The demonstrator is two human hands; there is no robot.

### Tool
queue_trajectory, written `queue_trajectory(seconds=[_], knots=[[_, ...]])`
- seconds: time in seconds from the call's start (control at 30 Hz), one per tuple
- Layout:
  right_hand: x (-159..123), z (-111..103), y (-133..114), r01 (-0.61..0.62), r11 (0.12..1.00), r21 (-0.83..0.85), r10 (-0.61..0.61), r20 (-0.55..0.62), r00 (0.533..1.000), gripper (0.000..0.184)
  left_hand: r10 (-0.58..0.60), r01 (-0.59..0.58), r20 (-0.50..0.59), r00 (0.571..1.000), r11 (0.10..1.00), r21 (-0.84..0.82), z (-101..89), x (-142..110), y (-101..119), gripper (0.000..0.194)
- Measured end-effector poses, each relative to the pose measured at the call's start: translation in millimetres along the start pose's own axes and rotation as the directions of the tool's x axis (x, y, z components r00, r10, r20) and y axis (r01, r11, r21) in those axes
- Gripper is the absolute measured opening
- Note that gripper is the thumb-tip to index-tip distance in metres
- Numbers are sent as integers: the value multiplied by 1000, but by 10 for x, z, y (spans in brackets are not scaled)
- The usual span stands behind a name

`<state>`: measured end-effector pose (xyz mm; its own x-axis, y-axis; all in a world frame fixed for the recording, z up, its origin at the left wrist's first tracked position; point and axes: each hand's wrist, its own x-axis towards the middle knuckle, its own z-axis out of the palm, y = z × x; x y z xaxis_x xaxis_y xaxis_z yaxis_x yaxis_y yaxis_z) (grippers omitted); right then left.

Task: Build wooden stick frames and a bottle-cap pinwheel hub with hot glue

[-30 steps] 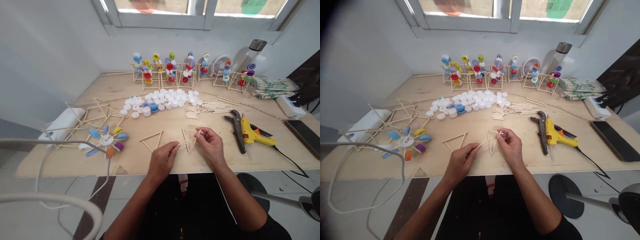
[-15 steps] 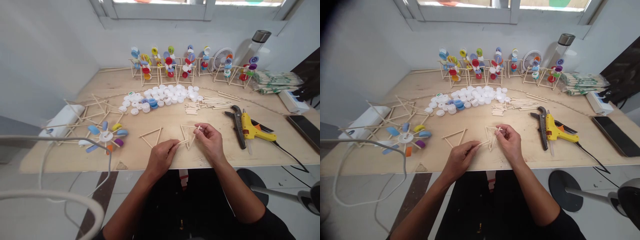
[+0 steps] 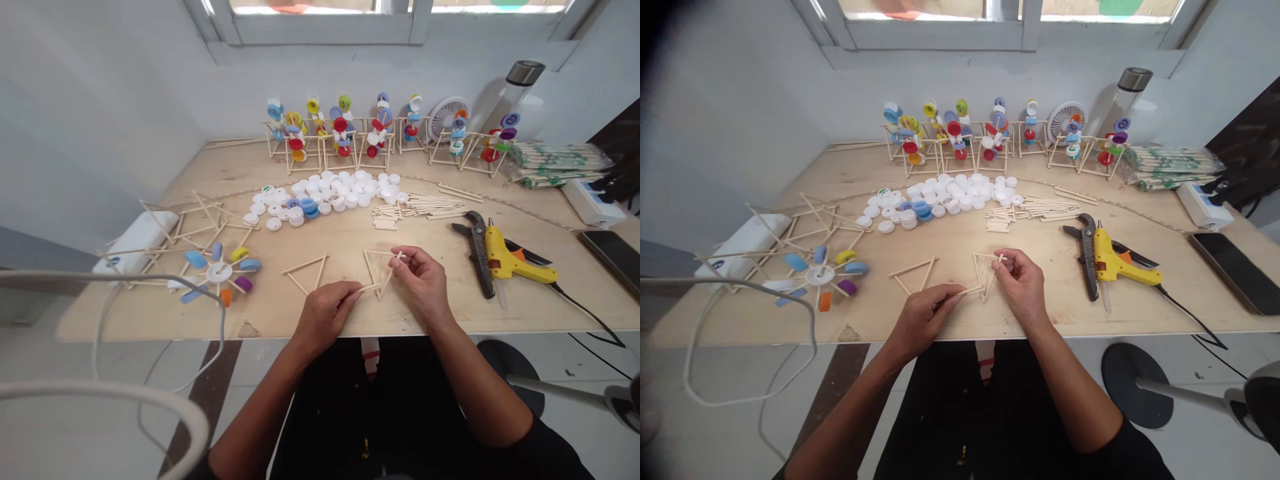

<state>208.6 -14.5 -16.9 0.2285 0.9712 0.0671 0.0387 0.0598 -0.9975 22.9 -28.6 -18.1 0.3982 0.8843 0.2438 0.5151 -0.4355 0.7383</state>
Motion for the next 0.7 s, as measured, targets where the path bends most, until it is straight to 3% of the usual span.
queue_trajectory(seconds=[0.7], knots=[[-4,12,20,31,999,-30,-31,-3,1000,24,38,-38,9,999,999,26,-19,-15,-10,19]])
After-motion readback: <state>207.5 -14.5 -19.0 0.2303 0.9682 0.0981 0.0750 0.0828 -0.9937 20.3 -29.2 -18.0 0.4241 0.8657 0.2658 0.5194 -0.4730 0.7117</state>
